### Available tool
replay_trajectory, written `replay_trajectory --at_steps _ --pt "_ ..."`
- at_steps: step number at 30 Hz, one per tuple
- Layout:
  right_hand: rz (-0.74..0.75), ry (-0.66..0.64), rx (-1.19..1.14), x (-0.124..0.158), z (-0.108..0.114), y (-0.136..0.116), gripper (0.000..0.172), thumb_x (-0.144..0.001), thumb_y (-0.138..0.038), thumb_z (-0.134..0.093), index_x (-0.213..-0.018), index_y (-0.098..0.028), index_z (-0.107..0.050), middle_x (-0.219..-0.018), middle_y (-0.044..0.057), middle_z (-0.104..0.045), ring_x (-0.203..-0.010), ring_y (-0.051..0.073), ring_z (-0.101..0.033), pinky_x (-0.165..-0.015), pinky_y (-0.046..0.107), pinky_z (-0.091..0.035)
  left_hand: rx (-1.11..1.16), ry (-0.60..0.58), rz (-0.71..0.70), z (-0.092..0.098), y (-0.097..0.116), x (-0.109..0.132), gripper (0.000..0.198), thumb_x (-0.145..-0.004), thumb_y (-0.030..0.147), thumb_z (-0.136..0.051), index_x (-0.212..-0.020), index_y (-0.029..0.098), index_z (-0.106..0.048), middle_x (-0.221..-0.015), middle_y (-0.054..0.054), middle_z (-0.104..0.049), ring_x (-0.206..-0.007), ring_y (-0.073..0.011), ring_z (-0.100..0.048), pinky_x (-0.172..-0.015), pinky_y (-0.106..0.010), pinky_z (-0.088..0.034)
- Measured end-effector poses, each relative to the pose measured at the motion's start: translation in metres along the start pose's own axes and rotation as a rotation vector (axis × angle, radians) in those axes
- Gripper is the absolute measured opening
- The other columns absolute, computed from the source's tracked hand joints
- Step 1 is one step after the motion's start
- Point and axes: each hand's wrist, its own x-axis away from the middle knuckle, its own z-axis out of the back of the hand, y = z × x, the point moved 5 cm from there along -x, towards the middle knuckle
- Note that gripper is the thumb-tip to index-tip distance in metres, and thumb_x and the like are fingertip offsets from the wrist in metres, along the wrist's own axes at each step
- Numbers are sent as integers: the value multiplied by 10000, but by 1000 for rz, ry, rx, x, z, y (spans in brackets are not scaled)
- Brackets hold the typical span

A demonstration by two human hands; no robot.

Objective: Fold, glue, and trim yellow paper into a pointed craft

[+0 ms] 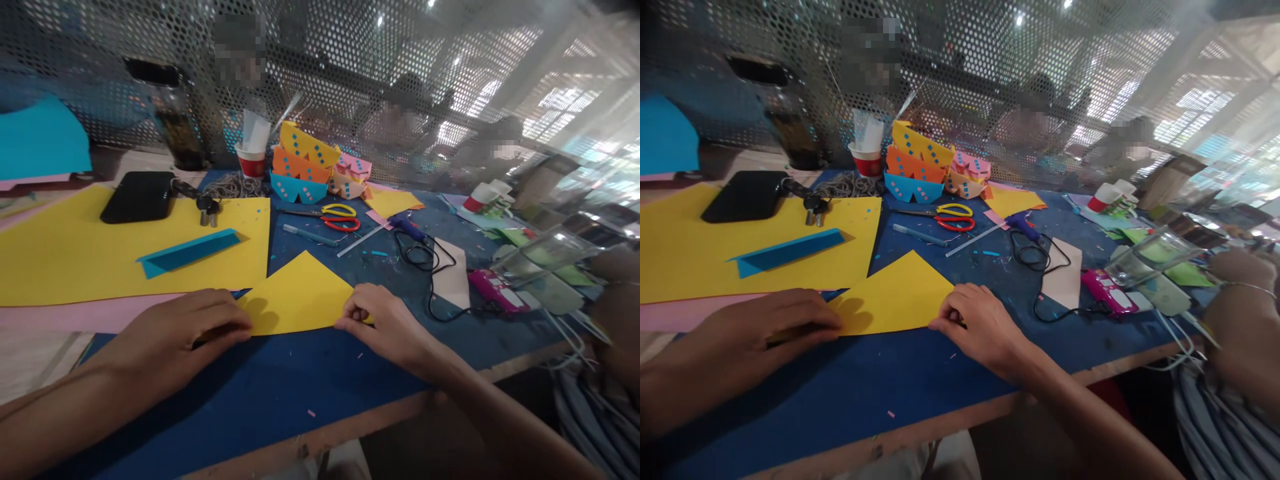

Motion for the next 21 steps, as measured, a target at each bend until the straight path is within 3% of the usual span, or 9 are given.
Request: replay_trajectory --at_steps 8,21 --pt "72 72 38 12 3 4 219 -1165 -302 -848 -963 -232 -798 -924 10 -795 -878 192 -737 -875 367 -461 97 -170 65 3 -6 1 246 -1185 458 -671 -1137 341 -882 -1071 1 -869 -894 -205 -841 -746 -287 -647" --pt "97 119 14 24 9 14 252 -1227 -351 -754 -1011 -241 -820 -989 41 -832 -923 210 -777 -898 383 -507 103 -133 116 4 -9 -3 297 -1159 434 -657 -972 287 -835 -904 24 -829 -743 -166 -769 -647 -234 -570"
